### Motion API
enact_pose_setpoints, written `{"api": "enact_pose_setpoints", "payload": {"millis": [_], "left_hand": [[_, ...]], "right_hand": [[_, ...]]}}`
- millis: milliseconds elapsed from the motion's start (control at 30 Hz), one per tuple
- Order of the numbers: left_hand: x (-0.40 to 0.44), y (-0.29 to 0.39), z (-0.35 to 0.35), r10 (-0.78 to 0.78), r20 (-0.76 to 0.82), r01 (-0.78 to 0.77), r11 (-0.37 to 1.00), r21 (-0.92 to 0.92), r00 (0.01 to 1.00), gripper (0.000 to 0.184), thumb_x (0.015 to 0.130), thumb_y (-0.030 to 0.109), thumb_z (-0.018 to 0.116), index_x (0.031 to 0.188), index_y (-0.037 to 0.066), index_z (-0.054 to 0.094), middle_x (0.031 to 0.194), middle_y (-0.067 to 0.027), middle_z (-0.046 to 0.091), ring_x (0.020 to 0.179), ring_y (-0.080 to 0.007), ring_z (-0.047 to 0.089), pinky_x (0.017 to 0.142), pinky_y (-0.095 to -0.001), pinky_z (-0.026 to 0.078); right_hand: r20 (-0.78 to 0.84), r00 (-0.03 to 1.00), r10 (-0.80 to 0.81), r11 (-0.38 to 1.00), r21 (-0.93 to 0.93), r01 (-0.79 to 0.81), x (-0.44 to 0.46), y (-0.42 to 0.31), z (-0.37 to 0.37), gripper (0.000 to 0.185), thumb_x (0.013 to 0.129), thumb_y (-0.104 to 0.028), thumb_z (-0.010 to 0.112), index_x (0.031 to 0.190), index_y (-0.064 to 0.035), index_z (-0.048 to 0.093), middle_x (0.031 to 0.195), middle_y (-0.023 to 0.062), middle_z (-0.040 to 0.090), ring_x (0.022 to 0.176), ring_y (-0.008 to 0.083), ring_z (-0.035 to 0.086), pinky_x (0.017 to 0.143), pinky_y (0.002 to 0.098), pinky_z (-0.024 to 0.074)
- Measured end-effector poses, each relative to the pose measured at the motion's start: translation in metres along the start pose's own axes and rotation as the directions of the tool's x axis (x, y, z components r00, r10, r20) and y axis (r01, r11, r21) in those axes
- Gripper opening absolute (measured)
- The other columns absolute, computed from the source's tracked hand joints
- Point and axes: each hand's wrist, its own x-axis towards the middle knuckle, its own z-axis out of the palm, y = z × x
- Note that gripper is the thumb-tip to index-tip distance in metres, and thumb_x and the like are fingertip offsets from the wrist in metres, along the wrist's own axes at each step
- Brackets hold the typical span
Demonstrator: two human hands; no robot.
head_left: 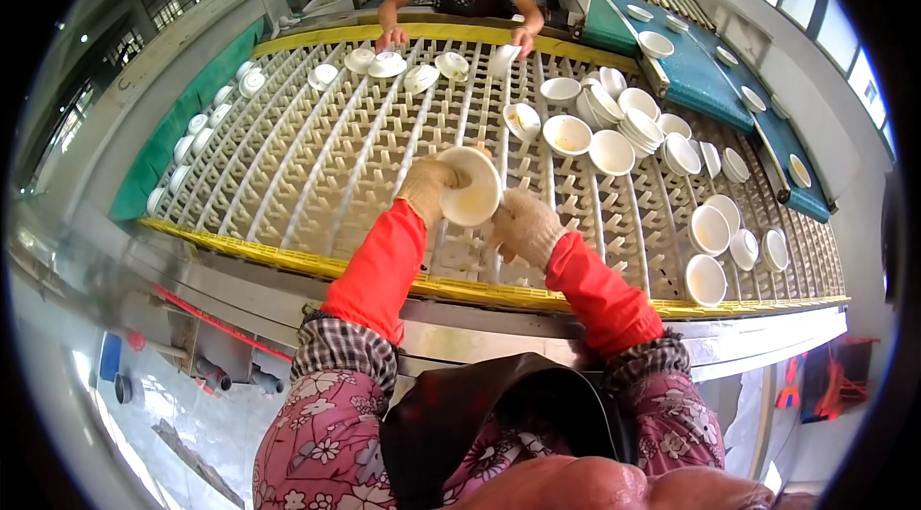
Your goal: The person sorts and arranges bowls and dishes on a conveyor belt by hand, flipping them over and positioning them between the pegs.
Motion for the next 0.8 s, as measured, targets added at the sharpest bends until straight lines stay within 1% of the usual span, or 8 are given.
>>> {"api": "enact_pose_setpoints", "payload": {"millis": [133,233,267,367,433,567,700,800], "left_hand": [[-0.009,0.007,0.001,-0.087,0.278,0.043,0.986,0.161,0.957,0.043,0.098,0.002,0.077,0.140,-0.005,0.080,0.129,-0.0202,0.084,0.111,-0.0295,0.084,0.100,-0.0446,0.070],[-0.052,0.050,0.051,-0.238,0.173,0.125,0.860,0.495,0.956,0.048,0.095,0.004,0.082,0.143,-0.001,0.080,0.131,-0.0180,0.084,0.114,-0.0268,0.083,0.104,-0.0430,0.068],[-0.054,0.044,0.059,-0.229,0.228,0.049,0.798,0.600,0.946,0.053,0.092,0.007,0.084,0.145,0.002,0.080,0.131,-0.0178,0.085,0.117,-0.0266,0.082,0.107,-0.0412,0.065],[-0.070,0.045,0.101,-0.296,0.467,-0.462,0.094,0.882,0.833,0.070,0.091,0.024,0.079,0.157,0.002,0.071,0.126,-0.0260,0.083,0.117,-0.0406,0.081,0.106,-0.0488,0.062],[-0.067,0.024,0.121,-0.320,0.435,-0.470,-0.037,0.882,0.842,0.066,0.094,0.019,0.073,0.160,0.010,0.071,0.131,-0.0281,0.082,0.120,-0.0417,0.080,0.106,-0.0483,0.062],[-0.072,0.006,0.107,-0.093,0.648,-0.623,0.201,0.756,0.756,0.058,0.094,0.015,0.066,0.150,0.027,0.077,0.126,-0.0196,0.085,0.109,-0.0421,0.082,0.096,-0.0493,0.066],[-0.064,0.025,0.066,-0.141,0.530,-0.489,0.246,0.837,0.836,0.058,0.101,0.014,0.065,0.155,0.031,0.076,0.135,-0.0143,0.084,0.114,-0.0383,0.083,0.103,-0.0468,0.067],[-0.049,0.066,-0.025,0.117,0.332,-0.351,0.272,0.896,0.936,0.054,0.103,0.014,0.067,0.153,0.031,0.078,0.141,-0.0153,0.083,0.123,-0.0357,0.081,0.108,-0.0463,0.065]], "right_hand": [[0.001,0.996,-0.091,0.979,-0.185,0.090,0.007,0.023,-0.006,0.025,0.117,-0.019,0.059,0.130,-0.0007,0.070,0.094,0.0165,0.084,0.071,0.0234,0.083,0.059,0.0381,0.0682],[-0.188,0.946,0.263,0.942,0.262,-0.210,-0.005,0.020,-0.041,0.048,0.101,-0.006,0.075,0.149,-0.0019,0.071,0.123,0.0217,0.082,0.096,0.0321,0.084,0.076,0.0412,0.0694],[-0.252,0.958,0.138,0.910,0.414,-0.023,0.002,0.046,-0.053,0.048,0.100,0.001,0.071,0.148,0.0035,0.070,0.129,0.0271,0.079,0.099,0.0312,0.084,0.074,0.0408,0.0698],[-0.445,0.889,0.111,0.904,0.417,0.096,-0.043,0.017,-0.067,0.041,0.100,0.003,0.066,0.141,0.0064,0.072,0.126,0.0233,0.077,0.092,0.0290,0.081,0.075,0.0381,0.0705],[-0.531,0.843,0.091,0.848,0.484,0.214,-0.070,0.029,-0.077,0.032,0.118,-0.011,0.052,0.139,-0.0007,0.075,0.104,0.0152,0.078,0.076,0.0191,0.079,0.067,0.0317,0.0700],[-0.679,0.732,-0.059,0.839,0.363,0.404,-0.153,0.092,-0.134,0.036,0.113,-0.006,0.057,0.145,-0.0023,0.075,0.118,0.0137,0.080,0.087,0.0195,0.082,0.067,0.0299,0.0691],[-0.886,0.365,-0.286,0.941,-0.332,-0.068,-0.308,0.193,-0.246,0.035,0.111,-0.013,0.068,0.145,-0.0042,0.073,0.138,0.0150,0.079,0.111,0.0277,0.081,0.093,0.0402,0.0672],[-0.997,-0.003,-0.074,0.972,-0.071,-0.225,-0.466,0.317,-0.297,0.048,0.116,-0.018,0.063,0.161,-0.0092,0.053,0.150,0.0222,0.071,0.127,0.0344,0.074,0.108,0.0485,0.0615]]}}
